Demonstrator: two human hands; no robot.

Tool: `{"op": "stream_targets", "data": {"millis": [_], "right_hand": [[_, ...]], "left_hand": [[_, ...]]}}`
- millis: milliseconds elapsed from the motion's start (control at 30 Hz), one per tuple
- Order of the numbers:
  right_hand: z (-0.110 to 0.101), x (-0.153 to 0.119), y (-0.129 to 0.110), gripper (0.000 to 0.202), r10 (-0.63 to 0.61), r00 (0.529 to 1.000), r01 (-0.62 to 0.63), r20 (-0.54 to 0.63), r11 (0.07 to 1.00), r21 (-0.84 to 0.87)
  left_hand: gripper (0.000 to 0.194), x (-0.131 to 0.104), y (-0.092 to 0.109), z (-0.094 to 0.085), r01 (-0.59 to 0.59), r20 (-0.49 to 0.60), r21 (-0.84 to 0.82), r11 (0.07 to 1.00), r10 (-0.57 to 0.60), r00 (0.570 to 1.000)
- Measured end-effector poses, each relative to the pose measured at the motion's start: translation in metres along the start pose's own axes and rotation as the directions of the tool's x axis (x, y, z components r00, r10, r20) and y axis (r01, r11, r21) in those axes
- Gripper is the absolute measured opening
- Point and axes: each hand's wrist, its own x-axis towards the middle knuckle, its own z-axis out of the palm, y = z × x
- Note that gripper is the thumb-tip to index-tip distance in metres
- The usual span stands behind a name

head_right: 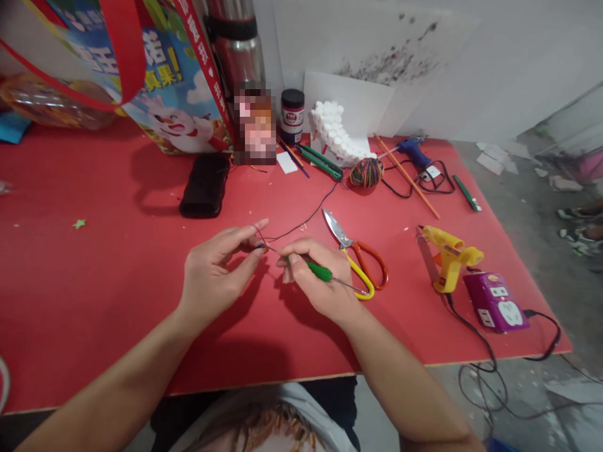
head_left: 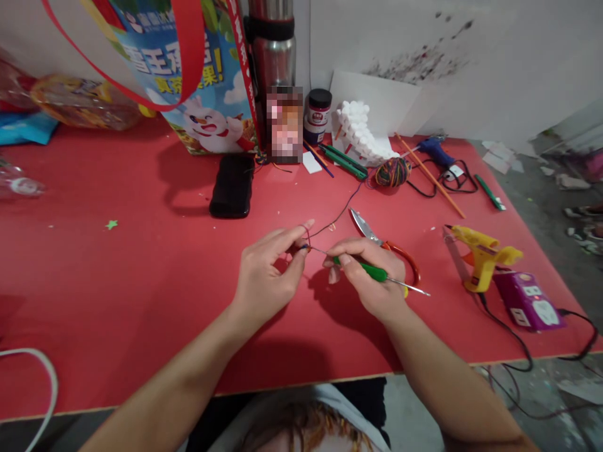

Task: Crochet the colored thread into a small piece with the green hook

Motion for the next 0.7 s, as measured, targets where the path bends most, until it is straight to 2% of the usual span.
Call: {"op": "stream_targets", "data": {"millis": [67,167,267,333,467,700], "right_hand": [[0.0,-0.0004,-0.001,0.018,-0.058,0.998,0.06,0.017,0.994,-0.096],[0.0003,-0.0003,-0.0023,0.017,-0.115,0.993,0.12,0.041,0.975,-0.186],[0.0007,-0.0004,-0.0024,0.016,-0.118,0.992,0.123,0.039,0.978,-0.171],[0.0008,-0.0005,-0.002,0.016,-0.103,0.994,0.105,0.022,0.989,-0.102],[0.0011,-0.0007,-0.0009,0.016,-0.067,0.998,0.067,-0.002,0.998,0.014],[0.0022,0.0001,-0.0018,0.015,-0.017,1.0,0.018,-0.016,0.998,0.054]], "left_hand": [[0.044,0.0004,-0.0012,0.0005,0.012,0.003,-0.006,1.0,-0.012,1.0],[0.043,0.0023,-0.0026,0.0018,0.165,0.012,-0.177,0.97,-0.166,0.986],[0.044,0.0053,-0.0023,0.0024,0.35,0.06,-0.388,0.853,-0.355,0.933],[0.045,0.007,-0.002,0.0023,0.407,0.086,-0.473,0.781,-0.419,0.904],[0.045,0.0081,-0.0048,0.0017,0.435,0.127,-0.548,0.714,-0.443,0.887],[0.035,0.006,-0.0085,0.0021,0.387,0.1,-0.576,0.72,-0.408,0.907]]}}
